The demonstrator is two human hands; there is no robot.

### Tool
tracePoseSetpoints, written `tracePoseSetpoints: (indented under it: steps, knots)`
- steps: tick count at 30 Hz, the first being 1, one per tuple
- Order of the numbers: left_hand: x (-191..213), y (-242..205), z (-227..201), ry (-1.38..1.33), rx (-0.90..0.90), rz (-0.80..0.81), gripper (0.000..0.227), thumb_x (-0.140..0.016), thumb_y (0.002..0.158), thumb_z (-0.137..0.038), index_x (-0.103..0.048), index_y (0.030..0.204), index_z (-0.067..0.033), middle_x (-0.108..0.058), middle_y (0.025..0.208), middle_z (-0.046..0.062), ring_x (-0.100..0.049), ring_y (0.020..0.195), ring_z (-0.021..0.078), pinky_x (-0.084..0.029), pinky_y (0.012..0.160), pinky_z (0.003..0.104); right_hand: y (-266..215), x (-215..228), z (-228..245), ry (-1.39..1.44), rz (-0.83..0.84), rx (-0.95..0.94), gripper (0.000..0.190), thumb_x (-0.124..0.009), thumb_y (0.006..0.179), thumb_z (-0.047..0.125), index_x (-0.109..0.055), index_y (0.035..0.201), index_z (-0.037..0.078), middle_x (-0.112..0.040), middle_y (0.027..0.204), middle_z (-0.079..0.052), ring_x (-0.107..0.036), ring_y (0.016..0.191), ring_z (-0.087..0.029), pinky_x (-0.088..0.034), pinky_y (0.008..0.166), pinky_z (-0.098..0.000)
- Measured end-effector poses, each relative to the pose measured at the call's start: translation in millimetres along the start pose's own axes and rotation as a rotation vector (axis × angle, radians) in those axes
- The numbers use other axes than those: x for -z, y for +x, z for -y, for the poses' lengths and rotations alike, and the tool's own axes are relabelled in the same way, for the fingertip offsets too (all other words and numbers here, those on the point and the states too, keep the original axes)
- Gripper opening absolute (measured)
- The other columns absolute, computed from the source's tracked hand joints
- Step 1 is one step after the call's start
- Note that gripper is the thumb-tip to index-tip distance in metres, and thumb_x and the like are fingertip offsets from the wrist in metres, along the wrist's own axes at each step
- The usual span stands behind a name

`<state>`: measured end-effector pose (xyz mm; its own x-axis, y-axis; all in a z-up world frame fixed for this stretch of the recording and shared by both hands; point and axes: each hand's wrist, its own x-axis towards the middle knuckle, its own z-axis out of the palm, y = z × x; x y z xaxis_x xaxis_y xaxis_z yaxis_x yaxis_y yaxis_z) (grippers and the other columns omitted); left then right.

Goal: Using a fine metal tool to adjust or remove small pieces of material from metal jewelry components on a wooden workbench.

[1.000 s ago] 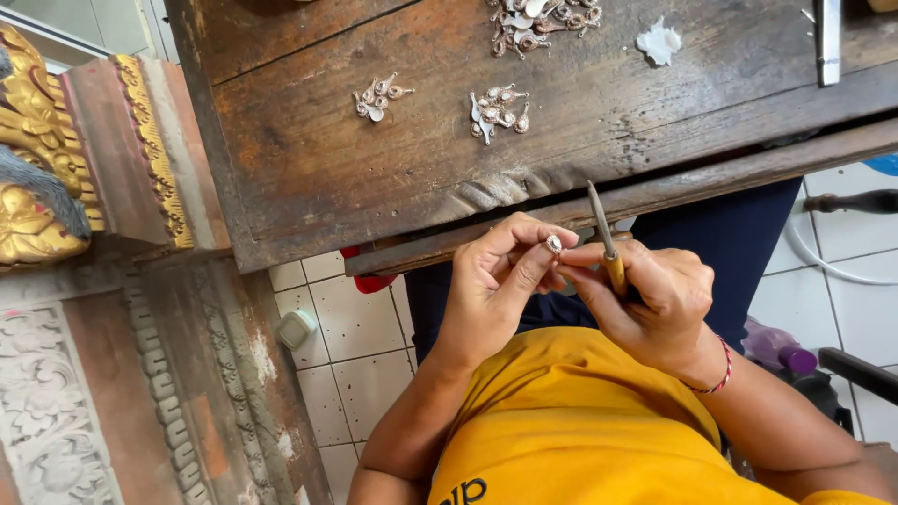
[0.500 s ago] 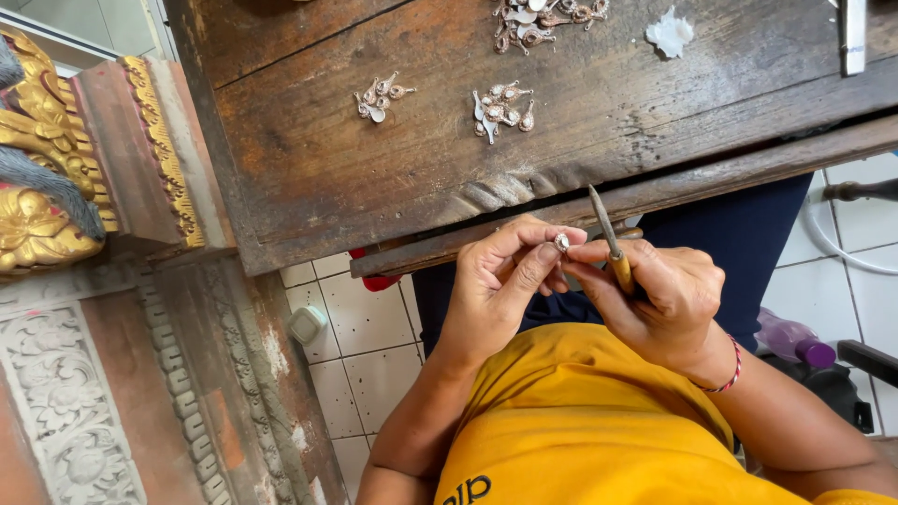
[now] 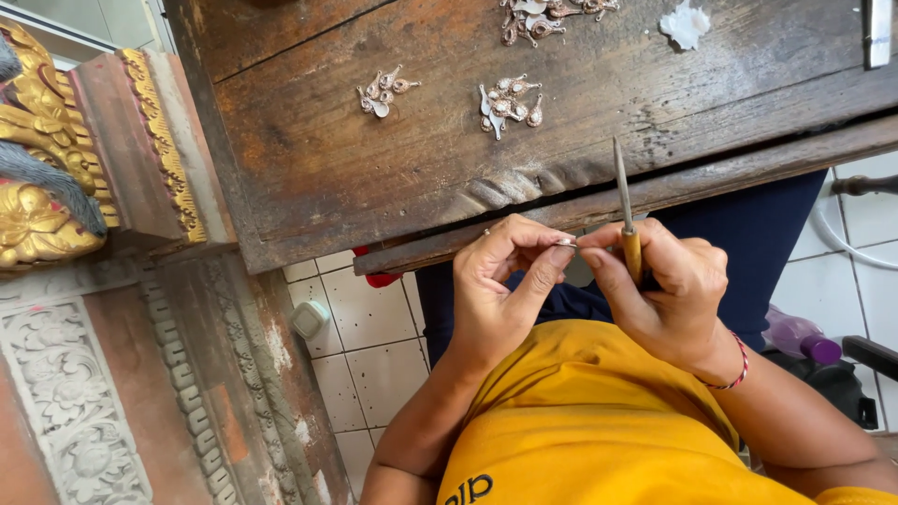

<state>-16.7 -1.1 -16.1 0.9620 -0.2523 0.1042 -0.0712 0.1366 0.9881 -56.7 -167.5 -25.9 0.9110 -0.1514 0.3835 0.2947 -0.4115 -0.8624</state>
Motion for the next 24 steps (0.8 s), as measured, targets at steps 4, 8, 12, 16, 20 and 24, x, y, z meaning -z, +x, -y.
tracePoseSetpoints:
  steps: [4, 8, 12, 16, 20, 24]
  knots:
    - [-2.3, 4.2, -18.3, 0.259, -0.119, -0.011, 0.007, -0.071, 0.096, -0.009, -0.074, 0.097, -0.0022, -0.068, 0.08, 0.007, -0.067, 0.062, 0.0156, -0.055, 0.055, 0.024, 9.8, 4.3, 0.8, -0.028, 0.075, -0.032, 0.007, -0.075, 0.091, 0.002, -0.075, 0.098, 0.004, -0.05, 0.045, 0.0, -0.051, 0.032, -0.021, -0.044, 0.04, -0.0255]
    - [0.0, 3.5, -17.0, 0.621, -0.311, -0.047, 0.006, -0.068, 0.097, -0.01, -0.072, 0.097, -0.0054, -0.067, 0.079, 0.004, -0.067, 0.061, 0.0203, -0.055, 0.056, 0.028, 24.1, 4.8, 9.7, -0.1, 0.165, 0.019, 0.004, -0.07, 0.095, 0.001, -0.072, 0.098, 0.002, -0.048, 0.044, -0.008, -0.054, 0.035, -0.028, -0.044, 0.04, -0.0301]
    - [-0.8, 4.0, -27.5, 0.708, -0.228, -0.085, 0.011, -0.059, 0.102, -0.012, -0.063, 0.098, -0.0025, -0.065, 0.08, 0.005, -0.056, 0.059, 0.0177, -0.046, 0.056, 0.031, 19.9, 10.3, 2.4, -0.398, 0.275, 0.121, 0.037, -0.076, 0.103, 0.026, -0.068, 0.132, 0.005, -0.047, 0.068, 0.002, -0.042, 0.048, -0.013, -0.038, 0.053, -0.0282]
    - [-2.6, 6.9, -15.8, 0.724, -0.189, -0.231, 0.011, -0.059, 0.1, -0.01, -0.061, 0.09, -0.006, -0.055, 0.067, 0.002, -0.048, 0.053, 0.0148, -0.042, 0.053, 0.03, -2.1, 20.3, 3.1, -0.349, 0.308, 0.078, 0.06, -0.07, 0.104, 0.021, -0.041, 0.149, -0.005, -0.058, 0.071, 0.002, -0.044, 0.051, -0.015, -0.042, 0.059, -0.0279]
    - [-4.6, 8.5, -5.0, 0.824, -0.26, -0.284, 0.012, -0.06, 0.101, -0.012, -0.06, 0.091, -0.0054, -0.056, 0.066, 0.003, -0.053, 0.053, 0.0192, -0.045, 0.055, 0.033, -19.9, 23.2, -4.9, -0.33, 0.39, 0.129, 0.042, -0.063, 0.103, 0.012, -0.052, 0.142, -0.001, -0.074, 0.1, -0.007, -0.064, 0.062, -0.017, -0.048, 0.057, -0.0307]
    - [-4.7, 8.4, -2.2, 0.886, -0.3, -0.285, 0.009, -0.061, 0.099, -0.01, -0.062, 0.091, -0.0055, -0.058, 0.067, 0.004, -0.056, 0.054, 0.021, -0.046, 0.055, 0.034, -30.0, 28.1, -8.0, -0.362, 0.445, 0.092, 0.043, -0.065, 0.1, 0.01, -0.056, 0.142, 0.002, -0.074, 0.09, -0.002, -0.054, 0.046, -0.011, -0.042, 0.05, -0.0316]
